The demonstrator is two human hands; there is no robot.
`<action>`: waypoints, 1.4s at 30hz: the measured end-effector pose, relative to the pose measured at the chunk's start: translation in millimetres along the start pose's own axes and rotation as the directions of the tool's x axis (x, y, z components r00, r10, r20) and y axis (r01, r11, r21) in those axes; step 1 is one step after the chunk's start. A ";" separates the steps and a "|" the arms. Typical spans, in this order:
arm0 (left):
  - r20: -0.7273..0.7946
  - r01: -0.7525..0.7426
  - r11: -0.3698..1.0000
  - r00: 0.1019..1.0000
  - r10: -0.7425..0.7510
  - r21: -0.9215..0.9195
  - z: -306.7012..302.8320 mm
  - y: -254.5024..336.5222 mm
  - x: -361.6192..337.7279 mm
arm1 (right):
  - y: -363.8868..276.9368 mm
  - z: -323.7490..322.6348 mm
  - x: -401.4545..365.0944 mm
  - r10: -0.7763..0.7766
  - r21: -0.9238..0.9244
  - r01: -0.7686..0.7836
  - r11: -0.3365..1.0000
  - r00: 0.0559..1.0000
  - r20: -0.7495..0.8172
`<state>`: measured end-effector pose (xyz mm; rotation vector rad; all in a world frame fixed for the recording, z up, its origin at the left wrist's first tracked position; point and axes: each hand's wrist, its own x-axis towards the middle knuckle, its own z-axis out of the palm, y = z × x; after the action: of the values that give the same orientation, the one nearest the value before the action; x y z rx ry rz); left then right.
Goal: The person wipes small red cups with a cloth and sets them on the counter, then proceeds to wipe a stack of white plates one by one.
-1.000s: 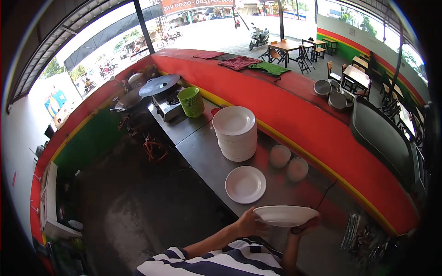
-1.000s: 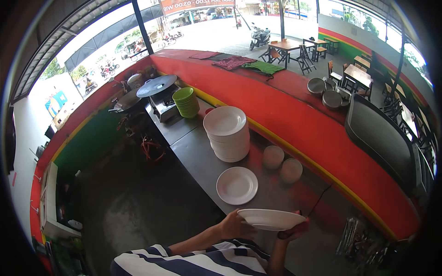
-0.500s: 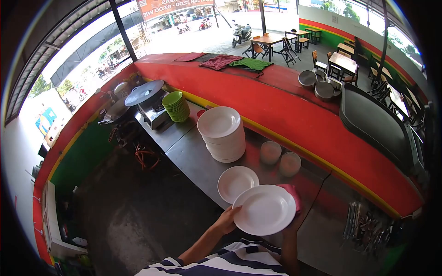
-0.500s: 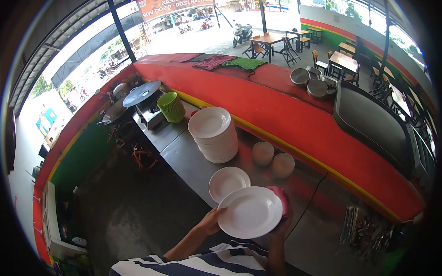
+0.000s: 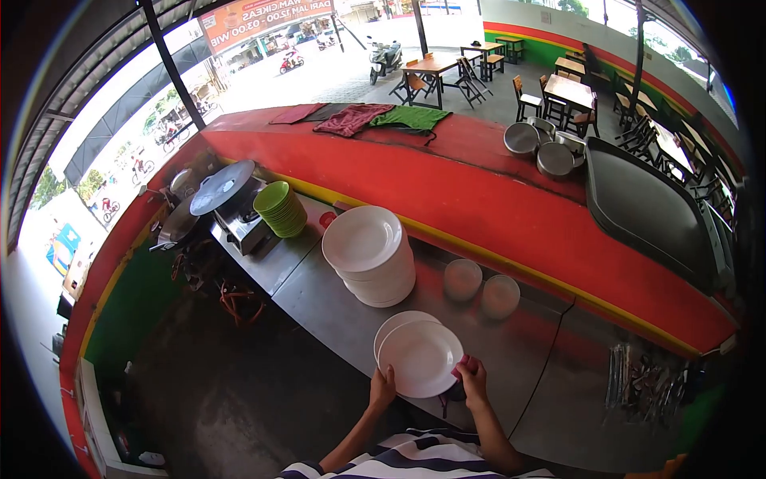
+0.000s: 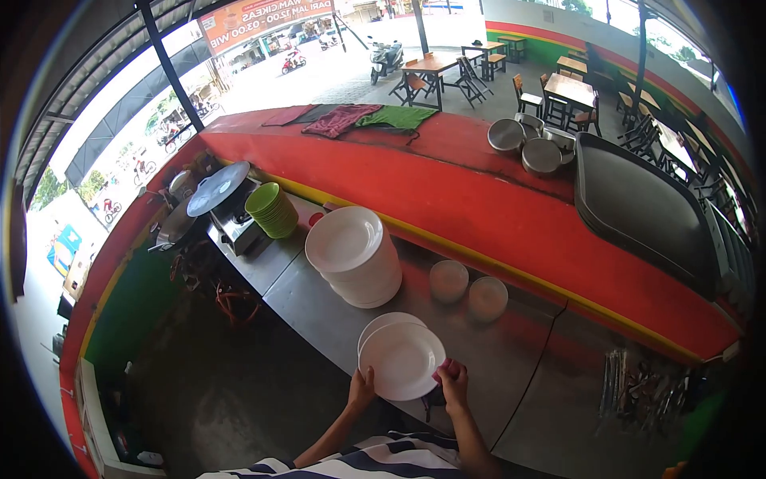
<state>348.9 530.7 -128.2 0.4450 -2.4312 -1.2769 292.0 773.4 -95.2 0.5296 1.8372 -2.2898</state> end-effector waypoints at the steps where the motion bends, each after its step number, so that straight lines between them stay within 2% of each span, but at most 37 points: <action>1: 0.050 0.129 0.992 0.990 -0.129 -0.008 -8.4 17.6 0.3 | -1.8 5.7 -3.3 0.033 0.004 -0.033 0.999 0.999 -0.008; 3: 0.146 0.372 0.928 0.918 -0.367 -0.004 -24.7 51.8 5.0 | -6.7 21.5 -4.5 0.088 0.016 -0.088 0.996 0.996 -0.021; 6: 0.110 0.354 0.935 0.928 -0.355 0.032 -23.1 31.5 7.3 | 12.9 32.7 9.3 0.048 -0.043 -0.049 0.998 0.998 -0.029; 9: 0.192 0.527 0.844 0.822 -0.536 0.100 -30.9 37.0 18.1 | 47.4 36.6 26.9 -0.058 -0.147 0.048 0.988 0.996 -0.066; 12: 0.153 0.440 0.838 0.849 -0.505 0.323 -15.1 -18.3 19.5 | 33.9 48.1 24.3 -0.027 -0.066 0.023 0.998 0.998 -0.059; 13: 0.178 0.514 0.775 0.779 -0.601 0.367 -19.6 -4.9 27.4 | 22.8 53.7 20.8 -0.084 -0.102 0.077 0.992 0.995 -0.062; 14: 0.149 0.512 0.799 0.805 -0.574 0.317 -16.5 -5.3 29.6 | 27.5 53.2 24.0 -0.080 -0.122 0.072 0.990 0.995 -0.063; 16: 0.085 0.496 0.838 0.847 -0.524 0.225 -9.7 -12.2 31.1 | 46.7 51.6 37.3 -0.299 -0.345 0.260 0.902 0.952 -0.066; 20: 0.091 0.568 0.798 0.800 -0.593 0.203 -3.4 -30.9 42.3 | 48.5 47.9 38.2 -0.385 -0.380 0.342 0.859 0.922 -0.041; 22: 0.071 0.586 0.778 0.787 -0.613 0.226 -9.0 -14.3 56.7 | 55.3 46.0 41.2 -0.475 -0.445 0.412 0.795 0.879 -0.033; 23: 0.093 0.606 0.783 0.779 -0.620 0.144 -13.1 -1.7 62.7 | 59.7 46.5 43.5 -0.517 -0.472 0.446 0.761 0.856 -0.025; 25: 0.067 0.600 0.774 0.780 -0.622 0.201 3.1 -32.7 64.1 | 65.8 46.4 47.6 -0.595 -0.524 0.501 0.689 0.803 -0.015; 31: -0.015 0.572 0.781 0.809 -0.588 0.251 7.9 -32.0 70.3 | 70.7 46.3 49.7 -0.616 -0.556 0.500 0.664 0.787 -0.028; 34: -0.054 0.557 0.805 0.827 -0.559 0.202 12.1 -27.9 65.1 | 69.2 47.3 51.3 -0.674 -0.614 0.521 0.594 0.738 -0.026; 40: -0.073 0.525 0.820 0.849 -0.524 0.228 15.8 -47.4 59.3 | 65.7 48.2 48.9 -0.621 -0.592 0.486 0.643 0.783 -0.033; 42: -0.079 0.511 0.831 0.858 -0.507 0.222 16.0 -49.7 57.8 | 64.6 46.6 47.9 -0.656 -0.592 0.515 0.620 0.754 -0.031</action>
<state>295.8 490.3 -168.4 1.2384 -2.5524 -1.1540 261.4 717.8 -163.1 0.1005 3.0318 -1.8547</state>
